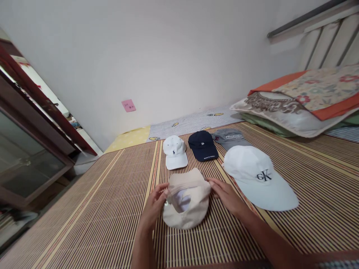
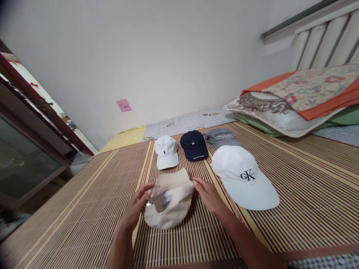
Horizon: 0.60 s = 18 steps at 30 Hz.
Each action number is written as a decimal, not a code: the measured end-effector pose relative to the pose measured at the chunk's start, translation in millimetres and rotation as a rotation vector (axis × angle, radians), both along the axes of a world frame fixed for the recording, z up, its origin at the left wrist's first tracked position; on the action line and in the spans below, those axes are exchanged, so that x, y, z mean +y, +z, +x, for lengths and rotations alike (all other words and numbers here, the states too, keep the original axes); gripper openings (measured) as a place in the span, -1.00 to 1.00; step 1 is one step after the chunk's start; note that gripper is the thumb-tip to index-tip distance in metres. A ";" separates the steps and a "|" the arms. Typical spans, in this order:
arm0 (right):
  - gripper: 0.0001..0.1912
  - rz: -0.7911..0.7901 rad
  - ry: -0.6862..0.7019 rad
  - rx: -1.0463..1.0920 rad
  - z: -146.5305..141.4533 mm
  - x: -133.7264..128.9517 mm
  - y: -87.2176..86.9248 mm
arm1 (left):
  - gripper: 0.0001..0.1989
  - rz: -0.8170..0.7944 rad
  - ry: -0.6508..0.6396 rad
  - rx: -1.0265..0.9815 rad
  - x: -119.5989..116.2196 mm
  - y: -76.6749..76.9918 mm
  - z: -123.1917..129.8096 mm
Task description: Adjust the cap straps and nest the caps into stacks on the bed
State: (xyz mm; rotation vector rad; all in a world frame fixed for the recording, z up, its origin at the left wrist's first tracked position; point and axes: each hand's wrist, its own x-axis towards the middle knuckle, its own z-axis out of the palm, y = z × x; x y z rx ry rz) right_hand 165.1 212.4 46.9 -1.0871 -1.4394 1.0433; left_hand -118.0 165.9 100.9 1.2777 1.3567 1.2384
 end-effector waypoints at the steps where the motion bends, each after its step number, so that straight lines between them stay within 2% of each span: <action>1: -0.59 -0.057 0.053 0.032 -0.2 0.1 -3.1 | -0.56 -0.016 -0.029 0.041 1.0 -2.0 2.8; 4: -0.60 -0.189 0.142 0.104 2.0 -0.4 -6.9 | -0.69 -0.020 -0.138 0.171 1.6 -5.5 10.6; 8: -0.63 -0.154 0.115 -0.078 8.2 -0.6 -0.3 | -0.81 -0.028 -0.274 0.153 0.7 -4.1 18.5; 10: -0.58 -0.122 0.057 -0.146 7.1 -2.6 4.5 | -0.81 0.001 -0.244 0.173 0.4 0.9 23.0; 12: -0.57 -0.063 -0.023 -0.164 2.1 -7.5 8.6 | -0.79 0.102 -0.090 0.237 -1.3 9.2 29.0; 14: -0.61 0.105 -0.115 -0.189 -4.1 -14.6 11.6 | -0.69 0.192 0.066 0.293 -5.5 19.9 36.1; 15: -0.65 0.235 -0.167 -0.205 -6.7 -18.3 12.7 | -0.62 0.188 0.090 0.272 -8.5 25.6 39.6; 16: -0.69 0.380 -0.213 -0.228 -8.4 -21.8 13.7 | -0.54 0.151 0.077 0.196 -11.9 31.1 42.8; 18: -0.65 0.643 -0.247 -0.297 -9.1 -27.4 15.9 | -0.32 0.036 -0.019 -0.104 -18.6 41.2 47.2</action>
